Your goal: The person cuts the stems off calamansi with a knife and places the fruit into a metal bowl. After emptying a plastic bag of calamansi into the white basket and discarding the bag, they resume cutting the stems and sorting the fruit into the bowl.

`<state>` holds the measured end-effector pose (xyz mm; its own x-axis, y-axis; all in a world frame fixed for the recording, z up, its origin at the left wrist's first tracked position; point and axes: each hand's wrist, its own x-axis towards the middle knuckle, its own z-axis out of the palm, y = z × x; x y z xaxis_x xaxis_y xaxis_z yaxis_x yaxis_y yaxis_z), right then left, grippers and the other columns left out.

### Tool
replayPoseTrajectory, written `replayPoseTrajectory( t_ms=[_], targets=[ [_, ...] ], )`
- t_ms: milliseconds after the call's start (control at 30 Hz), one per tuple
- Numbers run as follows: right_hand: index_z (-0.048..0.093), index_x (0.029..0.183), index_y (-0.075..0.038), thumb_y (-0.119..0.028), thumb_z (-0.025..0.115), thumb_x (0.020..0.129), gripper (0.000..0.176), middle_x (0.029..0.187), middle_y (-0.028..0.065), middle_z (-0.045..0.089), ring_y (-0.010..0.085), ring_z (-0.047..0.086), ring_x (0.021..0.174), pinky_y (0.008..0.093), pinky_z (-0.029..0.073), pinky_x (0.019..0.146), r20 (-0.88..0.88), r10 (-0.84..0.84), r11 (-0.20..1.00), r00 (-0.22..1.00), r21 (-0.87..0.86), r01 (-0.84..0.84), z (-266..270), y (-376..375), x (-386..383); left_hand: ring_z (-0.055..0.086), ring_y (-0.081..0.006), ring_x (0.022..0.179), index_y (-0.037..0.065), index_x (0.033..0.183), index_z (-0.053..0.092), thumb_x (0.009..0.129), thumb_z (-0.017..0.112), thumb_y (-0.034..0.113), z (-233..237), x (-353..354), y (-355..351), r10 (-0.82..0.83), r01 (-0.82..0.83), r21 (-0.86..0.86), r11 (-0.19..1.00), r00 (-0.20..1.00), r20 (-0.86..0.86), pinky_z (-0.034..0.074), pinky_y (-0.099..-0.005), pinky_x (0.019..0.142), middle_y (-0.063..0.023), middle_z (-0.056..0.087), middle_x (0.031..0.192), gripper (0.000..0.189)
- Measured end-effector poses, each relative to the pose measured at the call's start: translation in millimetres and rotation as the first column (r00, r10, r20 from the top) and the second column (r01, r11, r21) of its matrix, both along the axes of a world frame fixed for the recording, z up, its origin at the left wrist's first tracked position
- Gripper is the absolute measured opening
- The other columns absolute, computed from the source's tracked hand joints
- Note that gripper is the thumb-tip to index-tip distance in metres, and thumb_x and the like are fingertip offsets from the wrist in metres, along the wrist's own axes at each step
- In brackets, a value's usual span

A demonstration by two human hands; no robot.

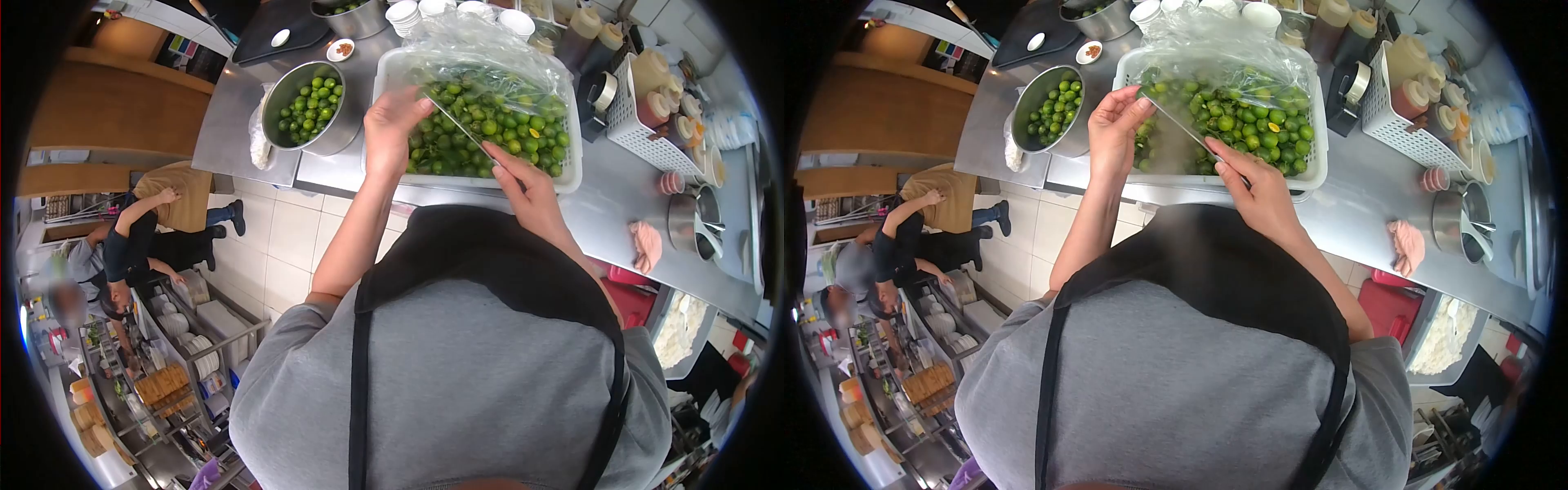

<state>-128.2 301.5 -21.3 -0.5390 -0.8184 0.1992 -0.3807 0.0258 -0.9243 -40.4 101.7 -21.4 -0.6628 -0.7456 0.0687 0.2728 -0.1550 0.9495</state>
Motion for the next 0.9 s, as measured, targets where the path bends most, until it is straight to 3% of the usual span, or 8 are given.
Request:
replayPoseTrajectory(
  t_ms=[167,467,600,633,667,700,833,900],
  targets=[
    [0.055,0.119,-0.013,-0.016,0.051,0.088,0.031,0.102,0.0127,0.062,0.0224,0.058,0.081,0.0295,0.045,0.076,-0.015,-0.024,0.998,1.000,0.063,0.025,5,-5,-3,0.059,-0.0114,0.078,0.000,0.097,0.057,0.078,0.063,-0.002,-3,0,9,0.006,0.003,-0.087,0.996,0.995,0.098,0.048,-0.0247,0.074,-0.0060,0.062,0.086,0.020],
    [0.055,0.119,-0.013,-0.017,0.051,0.088,0.031,0.102,0.0134,0.062,0.0231,0.059,0.082,0.0309,0.045,0.076,-0.063,-0.021,0.998,0.998,0.052,0.024,0,-8,-5,0.061,-0.0210,0.086,-0.001,0.093,0.058,0.082,0.059,0.006,-9,11,-26,-0.151,0.227,0.412,0.883,0.966,-0.210,0.050,-0.0299,0.082,-0.0107,0.062,0.092,0.013],
    [0.055,0.119,-0.013,-0.017,0.051,0.089,0.031,0.101,0.0132,0.062,0.0209,0.058,0.080,0.0294,0.044,0.075,-0.059,-0.069,0.996,0.996,0.045,0.071,-13,0,-10,0.061,-0.0198,0.083,-0.003,0.100,0.056,0.078,0.063,0.002,15,28,-73,0.175,-0.168,0.123,0.978,0.983,-0.050,0.049,-0.0330,0.084,-0.0109,0.061,0.092,0.024],
    [0.055,0.119,-0.013,-0.017,0.051,0.089,0.031,0.101,0.0132,0.062,0.0209,0.058,0.080,0.0294,0.044,0.075,-0.058,-0.066,0.997,0.996,0.046,0.068,-14,2,-12,0.060,-0.0229,0.082,-0.002,0.100,0.057,0.074,0.067,0.004,17,34,-83,0.342,-0.325,-0.164,0.931,0.936,0.087,0.048,-0.0332,0.081,-0.0093,0.061,0.086,0.029],
    [0.055,0.119,-0.012,-0.017,0.051,0.089,0.031,0.098,0.0130,0.062,0.0201,0.058,0.079,0.0289,0.044,0.073,-0.036,-0.086,0.993,0.996,0.075,0.088,-15,4,-14,0.060,-0.0257,0.083,0.000,0.098,0.059,0.071,0.069,0.005,22,40,-92,0.579,-0.381,-0.619,0.687,0.802,0.149,0.047,-0.0345,0.080,-0.0103,0.062,0.086,0.030],
    [0.055,0.119,-0.012,-0.017,0.051,0.089,0.031,0.096,0.0128,0.063,0.0193,0.057,0.077,0.0283,0.044,0.072,-0.014,-0.107,0.989,0.994,0.103,0.108,-15,5,-16,0.059,-0.0284,0.084,0.001,0.096,0.061,0.067,0.070,0.005,25,42,-97,0.778,-0.253,-0.924,0.287,0.624,0.070,0.046,-0.0358,0.079,-0.0113,0.062,0.085,0.031],
    [0.055,0.118,-0.012,-0.017,0.052,0.089,0.030,0.091,0.0121,0.062,0.0188,0.056,0.075,0.0277,0.043,0.070,-0.001,-0.127,0.990,0.992,0.059,0.127,-15,2,-17,0.063,-0.0242,0.076,0.003,0.085,0.066,0.066,0.070,0.011,0,19,-81,0.578,0.068,-0.933,0.353,0.769,0.274,0.048,-0.0323,0.070,-0.0118,0.065,0.084,0.020],
    [0.055,0.118,-0.012,-0.016,0.052,0.088,0.030,0.092,0.0123,0.062,0.0189,0.056,0.075,0.0274,0.043,0.070,-0.001,-0.114,0.993,0.994,0.027,0.114,-12,0,-15,0.062,-0.0273,0.078,0.008,0.084,0.067,0.066,0.071,0.016,-13,3,-62,0.501,0.502,-0.738,0.451,0.542,0.675,0.049,-0.0341,0.070,-0.0116,0.065,0.083,0.020]
  ],
)
